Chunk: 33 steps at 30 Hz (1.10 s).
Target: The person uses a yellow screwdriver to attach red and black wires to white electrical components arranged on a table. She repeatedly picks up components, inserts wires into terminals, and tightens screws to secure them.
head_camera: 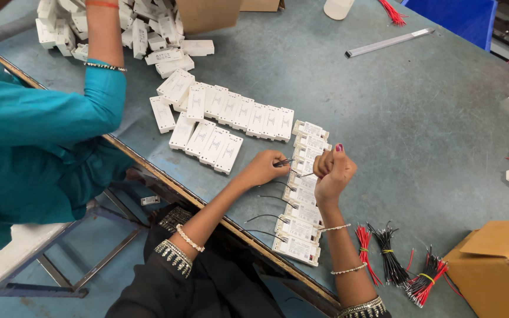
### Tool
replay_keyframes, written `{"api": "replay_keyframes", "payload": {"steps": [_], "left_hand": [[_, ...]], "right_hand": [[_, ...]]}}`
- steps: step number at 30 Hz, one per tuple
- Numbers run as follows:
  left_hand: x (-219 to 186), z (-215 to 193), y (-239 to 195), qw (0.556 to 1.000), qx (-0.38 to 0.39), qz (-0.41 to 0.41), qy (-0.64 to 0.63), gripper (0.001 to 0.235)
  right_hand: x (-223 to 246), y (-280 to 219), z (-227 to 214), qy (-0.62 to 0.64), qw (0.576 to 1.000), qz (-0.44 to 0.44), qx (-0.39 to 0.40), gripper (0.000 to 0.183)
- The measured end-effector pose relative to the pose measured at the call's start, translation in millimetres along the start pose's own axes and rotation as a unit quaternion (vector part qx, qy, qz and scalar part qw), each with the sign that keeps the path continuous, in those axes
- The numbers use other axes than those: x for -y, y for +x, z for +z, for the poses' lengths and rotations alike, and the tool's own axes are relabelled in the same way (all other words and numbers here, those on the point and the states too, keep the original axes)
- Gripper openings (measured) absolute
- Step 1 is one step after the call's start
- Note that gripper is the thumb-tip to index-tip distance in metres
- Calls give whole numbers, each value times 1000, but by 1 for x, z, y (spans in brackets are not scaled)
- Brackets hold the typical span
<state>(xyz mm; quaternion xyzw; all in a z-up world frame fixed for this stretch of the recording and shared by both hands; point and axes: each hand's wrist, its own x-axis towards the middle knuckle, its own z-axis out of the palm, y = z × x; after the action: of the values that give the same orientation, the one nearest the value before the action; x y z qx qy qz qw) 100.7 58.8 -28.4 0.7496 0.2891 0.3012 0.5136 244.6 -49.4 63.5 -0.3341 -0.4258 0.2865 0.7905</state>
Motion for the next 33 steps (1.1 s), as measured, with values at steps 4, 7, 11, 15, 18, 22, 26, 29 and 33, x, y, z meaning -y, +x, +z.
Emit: {"api": "replay_keyframes", "payload": {"steps": [4,7,11,15,18,22,26,29,33], "left_hand": [[7,5,-3,997,12,-23,-69,20],[7,6,-5,993,8,-4,-118,18],[4,4,-9,995,7,-13,-98,18],[0,4,-11,994,7,-50,-96,17],[0,5,-12,994,8,-19,-104,16],[2,7,-12,995,-3,-14,-102,16],[0,7,-11,998,2,-15,-68,20],[-6,8,-11,998,1,6,-57,21],[-15,11,-11,1000,-14,-14,-13,19]], "right_hand": [[2,-2,0,-6,1000,-17,13,52],[3,-3,1,-11,999,-31,26,53],[0,-5,2,-18,999,-5,28,52],[-2,-5,2,-21,999,-5,33,52],[-4,-5,1,-23,999,-2,31,52],[-5,-2,-1,-22,999,7,34,53],[-5,3,-1,-16,1000,15,18,52],[-5,5,0,-24,999,19,16,53],[-5,5,0,-28,999,16,20,54]]}}
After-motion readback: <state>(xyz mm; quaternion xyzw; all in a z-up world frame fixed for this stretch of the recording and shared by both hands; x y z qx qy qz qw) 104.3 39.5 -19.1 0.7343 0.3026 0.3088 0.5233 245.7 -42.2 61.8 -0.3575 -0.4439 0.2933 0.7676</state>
